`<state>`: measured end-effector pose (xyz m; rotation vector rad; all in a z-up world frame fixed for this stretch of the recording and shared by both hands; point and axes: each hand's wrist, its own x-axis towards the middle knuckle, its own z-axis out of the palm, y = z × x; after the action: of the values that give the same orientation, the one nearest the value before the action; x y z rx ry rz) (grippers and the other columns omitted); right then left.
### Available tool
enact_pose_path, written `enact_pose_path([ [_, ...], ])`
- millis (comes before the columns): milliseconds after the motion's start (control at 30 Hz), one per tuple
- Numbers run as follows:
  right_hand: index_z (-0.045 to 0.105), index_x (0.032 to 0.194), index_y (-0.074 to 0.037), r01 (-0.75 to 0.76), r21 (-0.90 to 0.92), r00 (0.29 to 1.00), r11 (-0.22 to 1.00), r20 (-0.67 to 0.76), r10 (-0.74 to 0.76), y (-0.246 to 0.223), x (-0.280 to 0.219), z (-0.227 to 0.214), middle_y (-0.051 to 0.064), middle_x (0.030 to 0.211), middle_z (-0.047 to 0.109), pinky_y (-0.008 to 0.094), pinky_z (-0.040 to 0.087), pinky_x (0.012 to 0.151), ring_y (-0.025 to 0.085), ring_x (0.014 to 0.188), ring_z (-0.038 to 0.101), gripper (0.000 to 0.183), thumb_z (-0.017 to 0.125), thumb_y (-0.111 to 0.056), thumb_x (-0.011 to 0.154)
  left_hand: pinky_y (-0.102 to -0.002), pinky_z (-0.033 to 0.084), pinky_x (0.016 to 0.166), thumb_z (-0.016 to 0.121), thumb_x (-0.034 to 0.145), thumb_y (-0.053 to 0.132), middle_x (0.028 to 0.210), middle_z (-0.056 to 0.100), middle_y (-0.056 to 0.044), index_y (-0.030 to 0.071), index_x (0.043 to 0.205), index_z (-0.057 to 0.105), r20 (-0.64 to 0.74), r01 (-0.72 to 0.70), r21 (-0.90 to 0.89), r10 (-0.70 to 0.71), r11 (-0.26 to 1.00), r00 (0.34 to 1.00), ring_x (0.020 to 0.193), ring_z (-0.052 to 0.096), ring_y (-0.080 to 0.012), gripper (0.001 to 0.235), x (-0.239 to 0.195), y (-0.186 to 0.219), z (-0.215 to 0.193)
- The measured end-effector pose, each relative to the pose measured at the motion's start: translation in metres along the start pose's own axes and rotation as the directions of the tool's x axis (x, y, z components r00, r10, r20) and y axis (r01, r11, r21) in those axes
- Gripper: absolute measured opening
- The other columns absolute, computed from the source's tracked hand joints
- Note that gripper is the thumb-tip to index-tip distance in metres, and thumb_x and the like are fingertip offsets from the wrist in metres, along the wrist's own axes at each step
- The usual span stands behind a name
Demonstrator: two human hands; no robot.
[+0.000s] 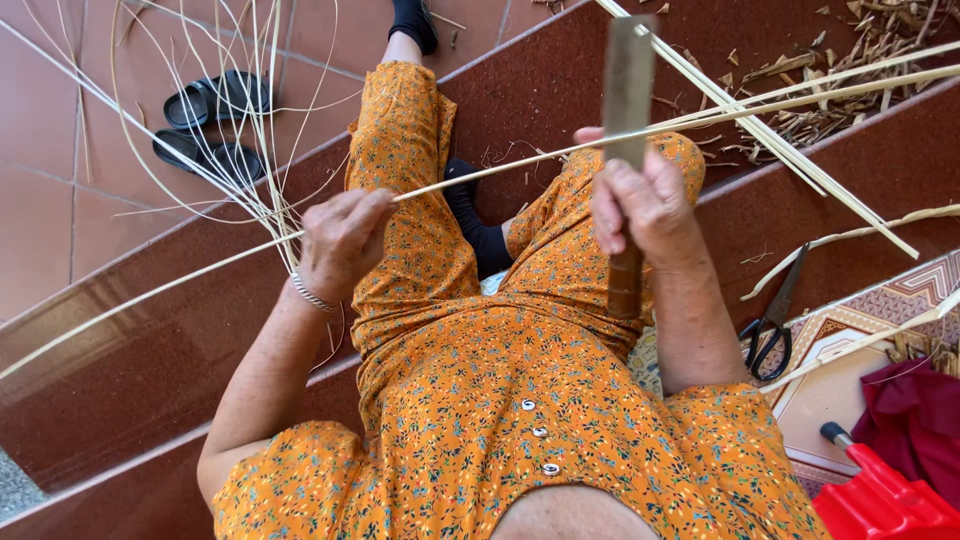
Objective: The person sits on the floor and uses a knife to shave thin strips from bamboo rods. They repeatedly hold the rod and scrape the blade along its length to produce fine fibers, which accumulate on the floor.
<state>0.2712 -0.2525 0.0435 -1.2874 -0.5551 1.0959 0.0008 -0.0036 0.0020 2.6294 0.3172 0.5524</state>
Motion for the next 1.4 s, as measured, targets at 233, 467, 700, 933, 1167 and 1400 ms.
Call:
enact_pose_path([
  [233,0.049,0.145,0.000,-0.092,0.032,0.990,0.995,0.112,0.088,0.024,0.003,0.042,0.000,0.061,0.049,0.023,0.042,0.039,0.007,0.042,0.045,0.038,0.040,-0.014,0.111,-0.037,0.052,0.059,0.071,0.101,0.011,0.077,0.064,-0.008,0.006,0.103,0.065,0.003,-0.014,-0.062,0.014,0.998,1.000,0.069,0.067,-0.0245,0.008,0.014,0.035,0.001],
  [467,0.050,0.140,-0.002,-0.053,0.080,0.974,0.995,0.224,0.034,0.034,0.010,0.064,0.001,0.060,0.050,0.023,0.042,0.039,0.009,0.041,0.045,0.032,0.038,-0.012,0.113,-0.038,0.054,0.061,0.071,0.100,0.010,0.080,0.067,-0.010,0.004,0.099,0.065,0.040,0.038,-0.179,-0.031,0.983,0.999,0.072,0.070,-0.0277,0.008,0.030,0.050,-0.002],
  [700,0.050,0.138,-0.003,-0.115,0.082,0.967,0.990,0.236,0.092,0.032,0.015,0.078,0.002,0.061,0.049,0.024,0.042,0.039,0.010,0.041,0.044,0.029,0.039,-0.012,0.113,-0.039,0.053,0.058,0.070,0.100,0.010,0.077,0.064,-0.009,0.005,0.098,0.064,0.021,0.086,-0.109,-0.084,0.990,0.996,0.069,0.068,-0.0284,0.008,0.019,0.053,-0.017],
  [933,0.050,0.141,-0.005,-0.108,-0.029,0.939,0.994,0.327,0.111,0.029,0.014,0.110,0.000,0.057,0.049,0.024,0.041,0.037,0.008,0.039,0.045,0.033,0.040,-0.013,0.110,-0.038,0.051,0.056,0.070,0.102,0.009,0.073,0.059,-0.007,0.006,0.102,0.065,-0.003,0.071,-0.030,-0.071,0.997,0.997,0.065,0.064,-0.0247,0.006,0.010,0.060,-0.026],
  [1167,0.052,0.141,-0.001,-0.006,-0.011,0.975,1.000,0.221,0.008,-0.003,0.009,0.093,0.001,0.062,0.049,0.024,0.040,0.039,0.008,0.043,0.044,0.033,0.042,-0.011,0.111,-0.036,0.053,0.059,0.077,0.093,0.019,0.084,0.069,-0.010,0.002,0.118,0.065,0.051,0.138,-0.175,-0.131,0.975,0.990,0.068,0.067,-0.0240,0.033,-0.019,0.033,-0.067],
  [1400,0.046,0.149,-0.001,0.038,-0.051,0.971,0.998,0.240,-0.024,-0.016,0.006,0.091,0.001,0.063,0.049,0.023,0.040,0.043,0.008,0.045,0.043,0.039,0.039,-0.009,0.112,-0.033,0.047,0.056,0.075,0.101,0.010,0.073,0.059,-0.006,0.006,0.101,0.068,-0.111,0.130,0.048,-0.124,0.990,0.986,0.063,0.059,-0.0197,0.008,-0.078,0.017,-0.079],
])
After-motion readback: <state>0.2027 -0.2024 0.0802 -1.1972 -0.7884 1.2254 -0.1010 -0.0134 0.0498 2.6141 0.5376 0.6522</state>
